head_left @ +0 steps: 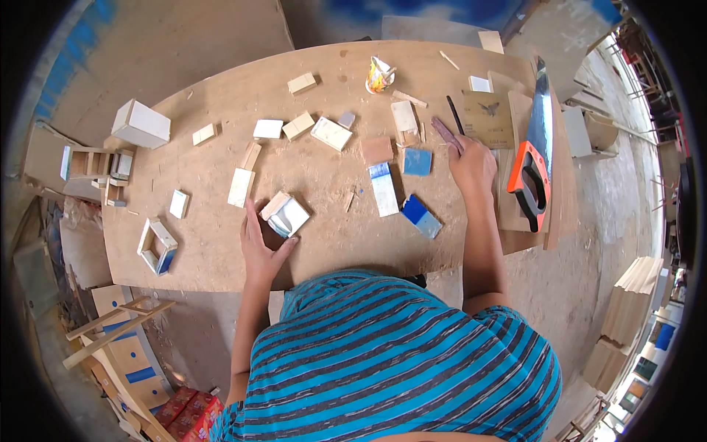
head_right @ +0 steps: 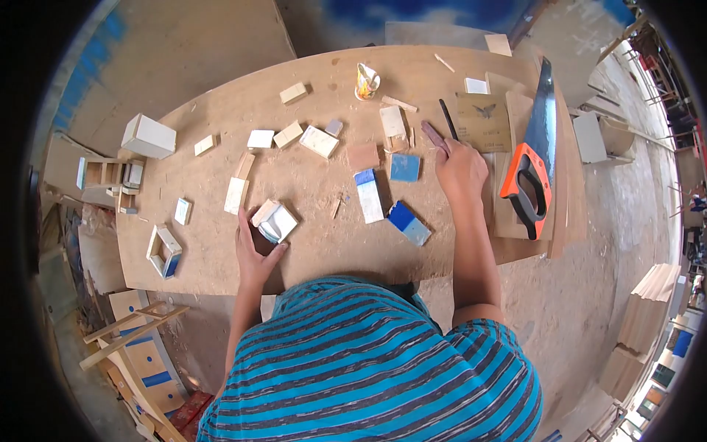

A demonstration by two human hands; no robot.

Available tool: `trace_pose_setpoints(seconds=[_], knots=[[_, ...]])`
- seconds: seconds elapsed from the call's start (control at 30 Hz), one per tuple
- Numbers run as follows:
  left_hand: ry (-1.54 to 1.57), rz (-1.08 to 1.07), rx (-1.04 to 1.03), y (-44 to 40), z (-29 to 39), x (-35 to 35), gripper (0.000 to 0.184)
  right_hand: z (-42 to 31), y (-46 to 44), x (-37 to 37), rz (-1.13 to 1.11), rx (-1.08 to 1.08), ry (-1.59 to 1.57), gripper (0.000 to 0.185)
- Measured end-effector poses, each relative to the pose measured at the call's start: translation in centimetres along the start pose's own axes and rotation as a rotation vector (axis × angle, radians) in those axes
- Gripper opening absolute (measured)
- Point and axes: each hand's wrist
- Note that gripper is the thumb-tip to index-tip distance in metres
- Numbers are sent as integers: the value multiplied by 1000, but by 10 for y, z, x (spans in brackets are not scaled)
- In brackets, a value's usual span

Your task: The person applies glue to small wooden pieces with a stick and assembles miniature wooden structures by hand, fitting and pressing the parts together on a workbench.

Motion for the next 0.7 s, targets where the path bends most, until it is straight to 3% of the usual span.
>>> trace_pose_setpoints(seconds=[0.13, 0.23, 0.4, 0.6, 0.7], knots=[[-58, -6, -5, 4, 0, -2, 119, 1, -6, 1, 59, 13, 38, 26], [-31, -13, -2, 5, 3, -2, 121, 0, -18, -3, 226, 175, 39, 26], [35, -4, -5, 18, 1, 4, 118, -14, -31, -6, 167, 374, -207, 26], [6, 176, 189, 53, 0, 13, 40, -29, -28, -6, 44, 343, -347, 27], [136, 150, 222, 62, 2, 16, 13, -30, -29, -11, 27, 353, -370, 27]])
Point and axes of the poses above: each hand's wrist, its own y-axis away from the middle knuckle, its own x-axis out of the back of the hand, z = x × y, and after that the axes turned 12 degrees about -z, right-handed
